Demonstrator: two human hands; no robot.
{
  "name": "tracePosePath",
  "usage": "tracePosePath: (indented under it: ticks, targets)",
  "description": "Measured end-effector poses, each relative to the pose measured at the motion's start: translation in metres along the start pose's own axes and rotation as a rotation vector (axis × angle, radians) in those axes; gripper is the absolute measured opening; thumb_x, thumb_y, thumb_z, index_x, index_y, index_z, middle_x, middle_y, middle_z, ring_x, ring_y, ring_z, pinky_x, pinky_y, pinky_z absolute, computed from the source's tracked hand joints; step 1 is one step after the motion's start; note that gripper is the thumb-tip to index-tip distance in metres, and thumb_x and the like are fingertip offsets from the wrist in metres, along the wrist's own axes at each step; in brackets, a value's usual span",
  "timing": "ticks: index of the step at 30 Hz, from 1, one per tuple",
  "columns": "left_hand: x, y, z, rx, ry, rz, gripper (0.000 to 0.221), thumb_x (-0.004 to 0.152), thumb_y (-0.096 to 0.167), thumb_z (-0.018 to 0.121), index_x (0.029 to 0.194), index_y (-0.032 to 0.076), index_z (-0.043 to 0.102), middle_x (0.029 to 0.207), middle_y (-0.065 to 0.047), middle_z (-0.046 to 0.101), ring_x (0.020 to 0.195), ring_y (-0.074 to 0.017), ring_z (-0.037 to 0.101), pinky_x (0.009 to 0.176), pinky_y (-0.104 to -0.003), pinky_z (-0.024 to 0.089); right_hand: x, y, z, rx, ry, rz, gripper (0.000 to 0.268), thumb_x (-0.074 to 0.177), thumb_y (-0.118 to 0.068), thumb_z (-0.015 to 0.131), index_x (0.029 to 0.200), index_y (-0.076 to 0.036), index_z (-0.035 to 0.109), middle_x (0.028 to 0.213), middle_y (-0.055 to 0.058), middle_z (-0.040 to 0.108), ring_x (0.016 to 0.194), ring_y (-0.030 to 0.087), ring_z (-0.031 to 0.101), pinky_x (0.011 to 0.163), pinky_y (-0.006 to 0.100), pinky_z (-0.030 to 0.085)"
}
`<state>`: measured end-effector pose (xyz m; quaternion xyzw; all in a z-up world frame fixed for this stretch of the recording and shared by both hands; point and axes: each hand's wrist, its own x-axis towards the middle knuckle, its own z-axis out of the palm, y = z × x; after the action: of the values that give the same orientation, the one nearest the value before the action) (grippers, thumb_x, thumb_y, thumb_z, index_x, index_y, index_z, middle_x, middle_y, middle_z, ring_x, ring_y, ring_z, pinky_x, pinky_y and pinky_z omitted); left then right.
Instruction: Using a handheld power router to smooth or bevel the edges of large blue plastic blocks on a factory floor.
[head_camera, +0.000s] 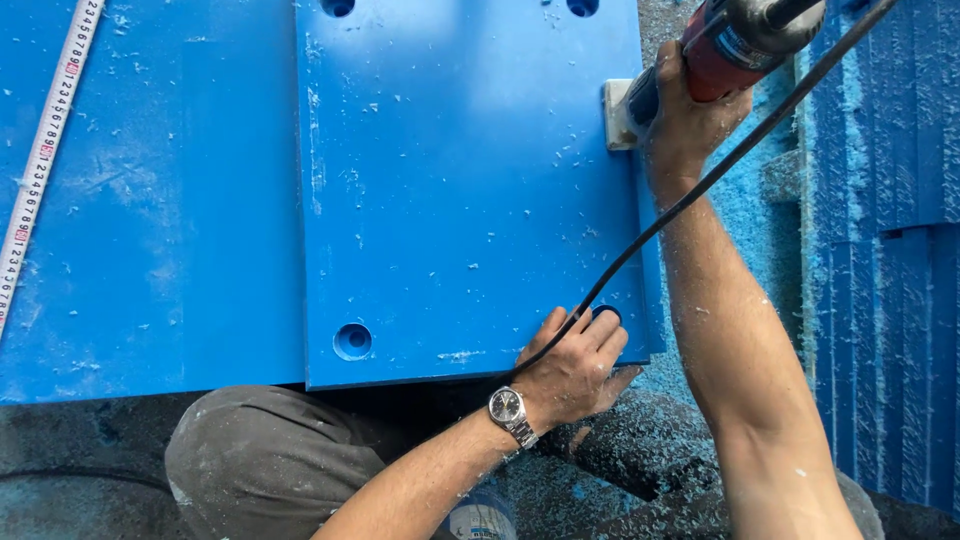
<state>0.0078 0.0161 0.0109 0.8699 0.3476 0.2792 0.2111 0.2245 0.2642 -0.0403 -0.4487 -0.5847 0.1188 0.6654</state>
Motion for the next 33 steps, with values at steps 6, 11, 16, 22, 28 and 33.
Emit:
tracePosePath:
  ticks: [6, 11, 16, 22, 28, 33]
  targets:
    - [0.001, 0.000, -0.001, -0.013, -0.008, -0.005, 0.036, 0.091, 0.040, 0.076, 0.095, 0.005, 0.068, 0.098, -0.006, 0.060, 0.089, -0.0201, 0.060, 0.076, -0.040, 0.040, 0.007, 0.003, 0.007, 0.079, 0.007, -0.009, 0.048, 0.099, -0.034, 0.089, 0.118, -0.005, 0.056, 0.105, 0.009, 0.069, 0.099, 0.023, 0.075, 0.087, 0.041, 0.070]
    - [0.001, 0.002, -0.001, -0.018, 0.033, -0.010, 0.035, 0.090, 0.039, 0.075, 0.097, 0.004, 0.068, 0.101, -0.007, 0.061, 0.091, -0.0204, 0.061, 0.077, -0.040, 0.041, 0.005, 0.008, 0.002, 0.044, 0.004, -0.019, 0.050, 0.099, -0.035, 0.088, 0.122, -0.005, 0.055, 0.110, 0.009, 0.068, 0.105, 0.023, 0.074, 0.090, 0.040, 0.069]
    - [0.000, 0.001, -0.001, -0.017, 0.005, -0.023, 0.035, 0.092, 0.039, 0.074, 0.093, 0.004, 0.067, 0.099, -0.007, 0.061, 0.087, -0.0198, 0.059, 0.077, -0.039, 0.041, 0.009, 0.013, 0.007, 0.094, 0.010, -0.006, 0.050, 0.100, -0.035, 0.089, 0.123, -0.005, 0.056, 0.112, 0.010, 0.068, 0.106, 0.024, 0.074, 0.090, 0.040, 0.069]
    - [0.002, 0.002, -0.002, -0.011, 0.003, -0.021, 0.034, 0.093, 0.038, 0.073, 0.090, 0.005, 0.066, 0.094, -0.006, 0.058, 0.081, -0.0181, 0.056, 0.074, -0.037, 0.039, 0.012, 0.024, 0.007, 0.048, 0.025, -0.044, 0.047, 0.100, -0.032, 0.090, 0.123, -0.005, 0.059, 0.109, 0.010, 0.072, 0.104, 0.025, 0.076, 0.090, 0.040, 0.069]
    - [0.002, 0.001, -0.001, -0.034, -0.030, -0.034, 0.034, 0.093, 0.039, 0.073, 0.090, 0.006, 0.066, 0.090, -0.004, 0.055, 0.077, -0.0172, 0.054, 0.072, -0.037, 0.038, 0.017, 0.019, 0.011, 0.059, 0.003, -0.051, 0.047, 0.101, -0.033, 0.088, 0.123, -0.006, 0.057, 0.109, 0.009, 0.071, 0.103, 0.023, 0.076, 0.089, 0.041, 0.071]
    - [0.002, 0.002, -0.004, -0.035, -0.033, -0.035, 0.034, 0.091, 0.039, 0.074, 0.090, 0.006, 0.066, 0.092, -0.004, 0.056, 0.077, -0.0172, 0.055, 0.072, -0.037, 0.038, 0.020, 0.029, 0.012, 0.007, 0.012, -0.079, 0.047, 0.102, -0.034, 0.088, 0.122, -0.005, 0.057, 0.108, 0.010, 0.070, 0.102, 0.023, 0.076, 0.089, 0.041, 0.072]
